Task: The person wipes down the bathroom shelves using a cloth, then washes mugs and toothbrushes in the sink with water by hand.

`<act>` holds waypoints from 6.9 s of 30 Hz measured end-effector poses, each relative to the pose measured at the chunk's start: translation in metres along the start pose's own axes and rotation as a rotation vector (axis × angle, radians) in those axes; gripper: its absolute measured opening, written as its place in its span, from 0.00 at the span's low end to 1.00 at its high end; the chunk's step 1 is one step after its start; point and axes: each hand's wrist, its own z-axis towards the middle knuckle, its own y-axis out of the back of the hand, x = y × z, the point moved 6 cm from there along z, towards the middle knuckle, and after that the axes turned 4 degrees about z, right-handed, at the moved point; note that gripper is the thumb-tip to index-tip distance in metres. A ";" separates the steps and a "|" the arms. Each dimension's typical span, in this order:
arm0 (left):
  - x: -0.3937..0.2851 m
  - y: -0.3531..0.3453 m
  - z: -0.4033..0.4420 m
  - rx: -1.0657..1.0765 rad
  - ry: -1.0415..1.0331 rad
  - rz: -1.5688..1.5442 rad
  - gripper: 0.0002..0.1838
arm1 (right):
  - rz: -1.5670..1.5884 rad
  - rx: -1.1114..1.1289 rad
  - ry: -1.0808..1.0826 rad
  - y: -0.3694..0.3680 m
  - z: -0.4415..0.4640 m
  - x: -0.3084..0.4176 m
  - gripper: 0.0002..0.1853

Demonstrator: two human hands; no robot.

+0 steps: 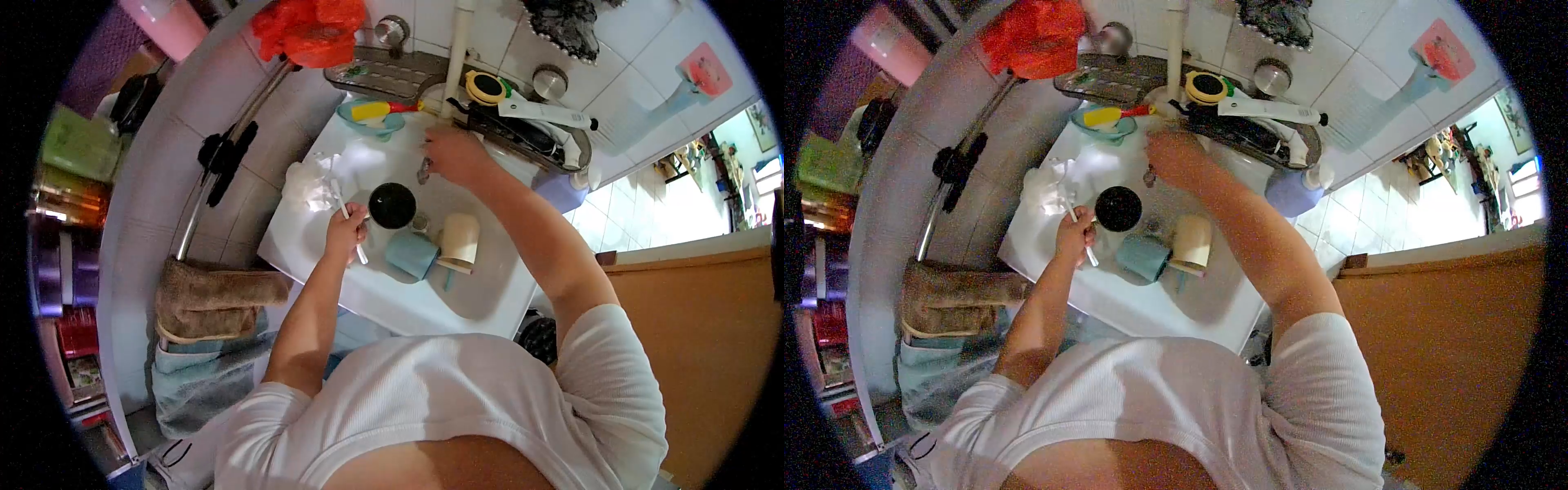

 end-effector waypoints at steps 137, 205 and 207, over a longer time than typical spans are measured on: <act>0.014 -0.054 -0.065 -0.446 0.045 0.745 0.26 | 2.549 -0.059 -0.427 -0.153 -0.076 0.044 0.23; -0.046 -0.087 -0.079 -0.494 -0.661 0.368 0.13 | 2.737 0.513 0.084 -0.136 -0.123 0.064 0.30; -0.078 -0.105 -0.124 -0.351 -0.937 0.659 0.12 | 2.828 0.457 -0.013 -0.129 -0.122 0.059 0.31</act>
